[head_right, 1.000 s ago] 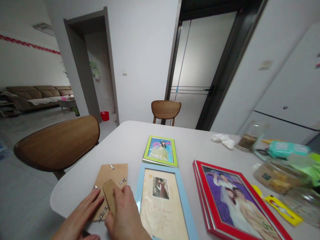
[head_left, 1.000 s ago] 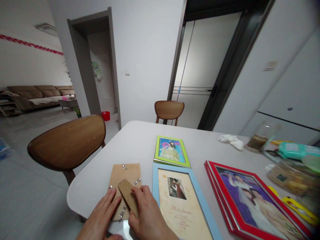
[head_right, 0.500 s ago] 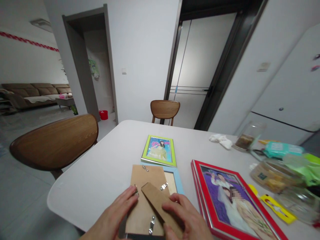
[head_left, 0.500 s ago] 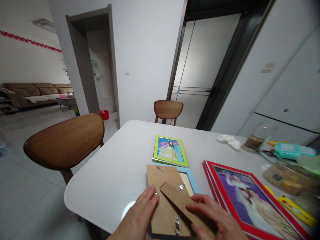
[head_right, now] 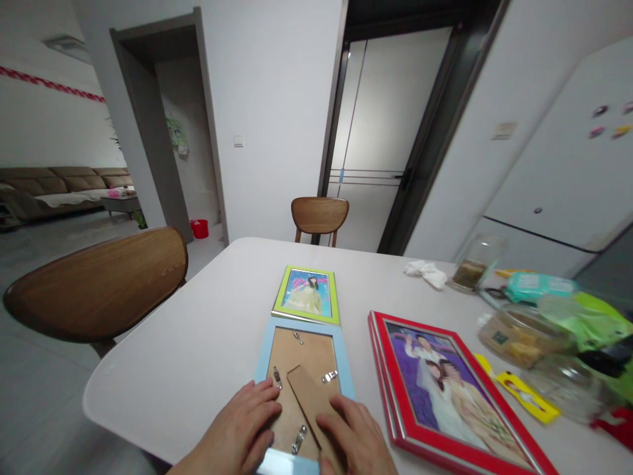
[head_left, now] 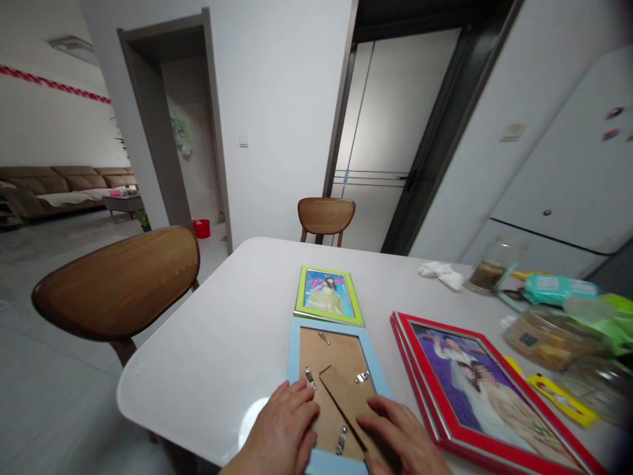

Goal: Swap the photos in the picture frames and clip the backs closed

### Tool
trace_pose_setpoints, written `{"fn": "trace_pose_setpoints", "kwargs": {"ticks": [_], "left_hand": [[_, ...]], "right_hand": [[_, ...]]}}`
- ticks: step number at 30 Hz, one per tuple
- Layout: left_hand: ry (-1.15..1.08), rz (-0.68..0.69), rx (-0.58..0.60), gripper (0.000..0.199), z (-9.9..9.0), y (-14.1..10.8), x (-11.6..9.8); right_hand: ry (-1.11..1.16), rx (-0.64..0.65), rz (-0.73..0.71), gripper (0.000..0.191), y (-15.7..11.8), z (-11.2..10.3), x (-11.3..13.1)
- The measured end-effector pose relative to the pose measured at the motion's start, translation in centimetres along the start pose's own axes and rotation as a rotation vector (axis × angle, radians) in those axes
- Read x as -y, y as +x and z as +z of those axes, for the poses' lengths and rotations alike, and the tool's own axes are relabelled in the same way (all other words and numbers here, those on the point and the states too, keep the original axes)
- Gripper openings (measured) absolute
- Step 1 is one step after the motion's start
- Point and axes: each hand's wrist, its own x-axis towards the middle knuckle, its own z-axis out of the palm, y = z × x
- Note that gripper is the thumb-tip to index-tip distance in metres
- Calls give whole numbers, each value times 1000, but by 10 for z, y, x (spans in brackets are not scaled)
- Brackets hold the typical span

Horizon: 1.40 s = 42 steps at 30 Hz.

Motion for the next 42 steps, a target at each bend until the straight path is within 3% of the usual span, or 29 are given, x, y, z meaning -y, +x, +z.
{"fn": "trace_pose_setpoints", "kwargs": {"ticks": [6,14,23,27,32,37,42], "left_hand": [[28,117,-18,59,4,-7,6],[11,159,-124,56,13,-8,15],[22,157,-190,58,19,-5,17],[30,179,-151,59,15,-7,16],[-25,102,-41,48,6,-9,9],[-130,20,0,32,2,-8,6],[-194,8,-19,31,3,-8,7]], "right_hand": [[-65,-23,-85,25,-2,5,-4],[-258,50,208,39,35,-1,-7],[-134,143,265,38,33,-3,-5],[-136,156,240,40,30,-1,-11],[-120,63,127,36,24,-2,-4],[54,236,-141,18,26,-4,23],[110,260,-133,18,28,-1,27]]}}
